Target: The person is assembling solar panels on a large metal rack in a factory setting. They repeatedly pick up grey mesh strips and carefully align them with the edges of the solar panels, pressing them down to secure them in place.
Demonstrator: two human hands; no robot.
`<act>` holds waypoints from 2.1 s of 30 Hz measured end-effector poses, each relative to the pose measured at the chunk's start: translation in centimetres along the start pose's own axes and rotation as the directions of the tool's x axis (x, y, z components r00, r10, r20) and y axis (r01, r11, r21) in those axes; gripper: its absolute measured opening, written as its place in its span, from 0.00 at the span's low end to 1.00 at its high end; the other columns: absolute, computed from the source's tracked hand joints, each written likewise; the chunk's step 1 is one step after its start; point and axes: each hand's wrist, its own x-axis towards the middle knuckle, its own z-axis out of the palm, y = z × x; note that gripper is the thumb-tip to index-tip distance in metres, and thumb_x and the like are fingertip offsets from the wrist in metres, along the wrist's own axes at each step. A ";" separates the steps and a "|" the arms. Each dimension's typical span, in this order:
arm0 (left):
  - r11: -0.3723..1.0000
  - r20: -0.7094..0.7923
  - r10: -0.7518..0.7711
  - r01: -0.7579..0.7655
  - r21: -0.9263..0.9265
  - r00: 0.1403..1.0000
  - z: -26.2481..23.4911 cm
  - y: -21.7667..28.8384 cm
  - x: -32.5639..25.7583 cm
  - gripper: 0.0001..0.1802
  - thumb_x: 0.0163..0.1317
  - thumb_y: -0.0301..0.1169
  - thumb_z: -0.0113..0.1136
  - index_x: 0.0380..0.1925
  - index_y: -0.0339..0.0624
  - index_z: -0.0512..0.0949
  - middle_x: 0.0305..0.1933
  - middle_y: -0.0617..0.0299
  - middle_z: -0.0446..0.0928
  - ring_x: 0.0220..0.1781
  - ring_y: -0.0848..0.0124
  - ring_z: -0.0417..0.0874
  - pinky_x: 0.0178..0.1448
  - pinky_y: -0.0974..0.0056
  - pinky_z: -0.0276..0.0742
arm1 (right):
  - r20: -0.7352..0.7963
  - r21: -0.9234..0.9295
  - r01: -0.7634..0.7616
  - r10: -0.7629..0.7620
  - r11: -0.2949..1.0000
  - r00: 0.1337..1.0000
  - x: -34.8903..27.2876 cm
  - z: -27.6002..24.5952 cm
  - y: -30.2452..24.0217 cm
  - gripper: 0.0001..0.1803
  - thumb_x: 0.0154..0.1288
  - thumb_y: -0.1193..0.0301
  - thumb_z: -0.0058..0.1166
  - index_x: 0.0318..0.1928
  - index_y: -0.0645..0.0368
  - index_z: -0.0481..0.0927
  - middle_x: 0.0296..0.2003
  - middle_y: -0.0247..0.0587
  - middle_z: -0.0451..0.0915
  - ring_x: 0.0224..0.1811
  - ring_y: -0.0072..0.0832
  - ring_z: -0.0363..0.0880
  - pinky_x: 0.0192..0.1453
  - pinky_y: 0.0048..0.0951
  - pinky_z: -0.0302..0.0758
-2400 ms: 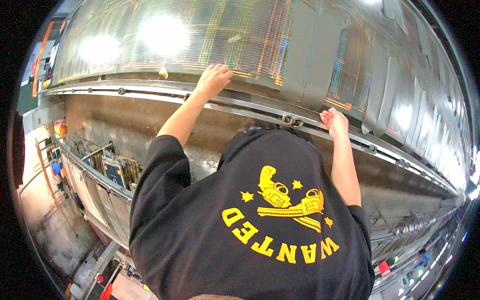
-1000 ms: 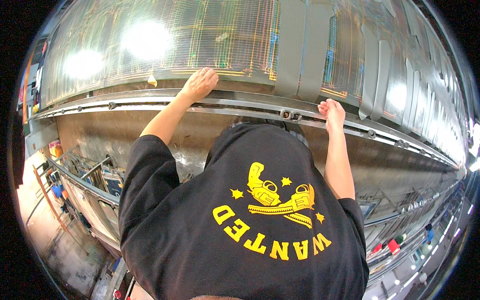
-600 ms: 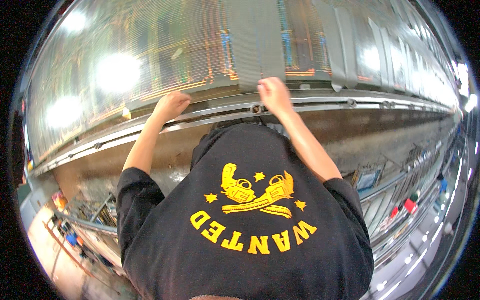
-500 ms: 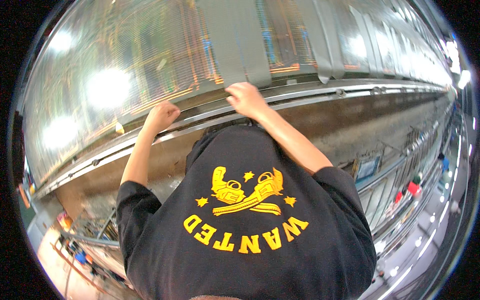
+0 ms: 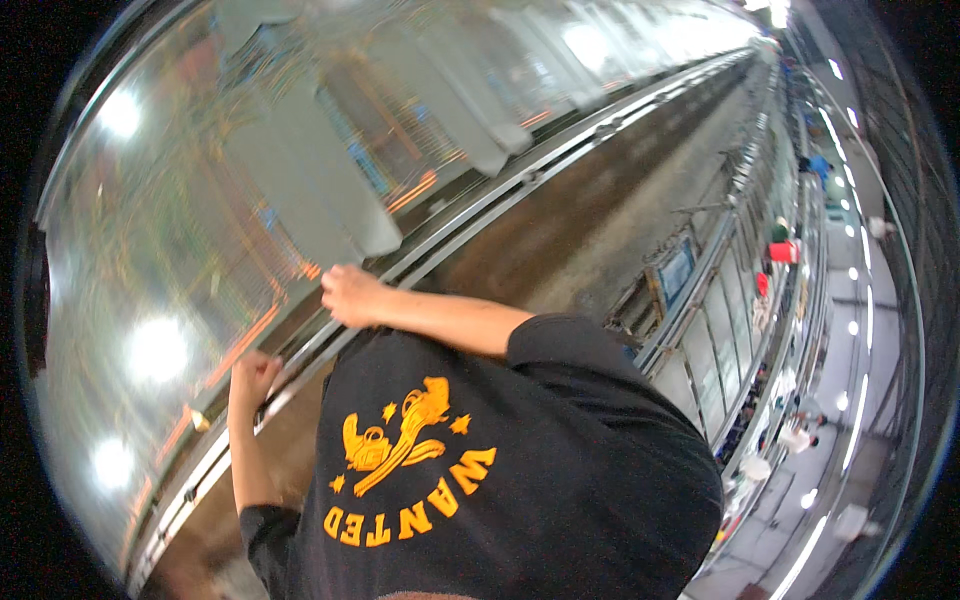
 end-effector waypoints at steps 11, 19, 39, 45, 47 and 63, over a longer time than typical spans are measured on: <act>0.993 0.066 -0.019 0.027 -0.118 0.998 -0.3 2.4 0.9 0.12 0.57 0.34 0.75 0.33 0.36 0.89 0.29 0.52 0.82 0.31 0.63 0.85 0.39 0.60 0.79 | 0.233 0.074 -0.114 0.094 0.991 0.968 -2.0 -1.6 -1.1 0.15 0.72 0.57 0.57 0.34 0.53 0.85 0.35 0.42 0.86 0.45 0.45 0.86 0.53 0.48 0.77; 0.995 0.066 -0.062 0.067 -0.071 0.996 -0.8 1.0 0.6 0.18 0.59 0.42 0.75 0.33 0.36 0.89 0.29 0.49 0.82 0.31 0.60 0.84 0.38 0.57 0.77 | 0.095 0.122 -0.109 0.098 0.986 0.991 -3.5 -4.2 -0.7 0.12 0.69 0.59 0.61 0.43 0.54 0.86 0.39 0.42 0.86 0.49 0.43 0.86 0.55 0.50 0.78; 0.980 -0.008 -0.146 0.144 -0.135 0.989 0.9 0.4 2.6 0.18 0.62 0.43 0.74 0.33 0.36 0.88 0.25 0.56 0.80 0.28 0.66 0.80 0.37 0.59 0.76 | 0.217 -0.347 -0.504 0.591 0.791 0.777 -8.2 -10.5 11.0 0.34 0.68 0.36 0.55 0.39 0.58 0.90 0.40 0.50 0.88 0.50 0.48 0.85 0.59 0.53 0.74; 0.989 -0.151 -0.138 0.127 -0.078 0.979 1.6 1.9 3.4 0.14 0.64 0.39 0.71 0.35 0.38 0.89 0.29 0.53 0.83 0.31 0.60 0.83 0.40 0.57 0.79 | 0.002 -0.208 -0.452 0.463 0.867 0.887 -11.7 -11.8 13.8 0.07 0.68 0.64 0.62 0.41 0.53 0.87 0.39 0.40 0.85 0.49 0.46 0.82 0.59 0.50 0.73; 0.990 -0.192 -0.133 0.123 -0.063 0.972 1.8 2.5 3.5 0.13 0.65 0.39 0.71 0.36 0.39 0.89 0.30 0.52 0.83 0.32 0.59 0.84 0.41 0.56 0.79 | -0.038 -0.208 -0.430 0.432 0.879 0.901 -11.3 -11.8 14.4 0.06 0.68 0.65 0.61 0.40 0.52 0.87 0.38 0.39 0.84 0.49 0.45 0.82 0.59 0.49 0.73; 0.968 -0.292 -0.202 0.235 0.082 0.935 3.0 4.3 4.2 0.11 0.65 0.38 0.71 0.38 0.42 0.90 0.38 0.50 0.85 0.45 0.53 0.86 0.52 0.53 0.79 | 0.131 -0.494 -0.481 0.609 0.725 0.783 -16.0 -16.2 23.7 0.11 0.69 0.59 0.64 0.41 0.51 0.89 0.40 0.42 0.87 0.51 0.43 0.85 0.61 0.51 0.72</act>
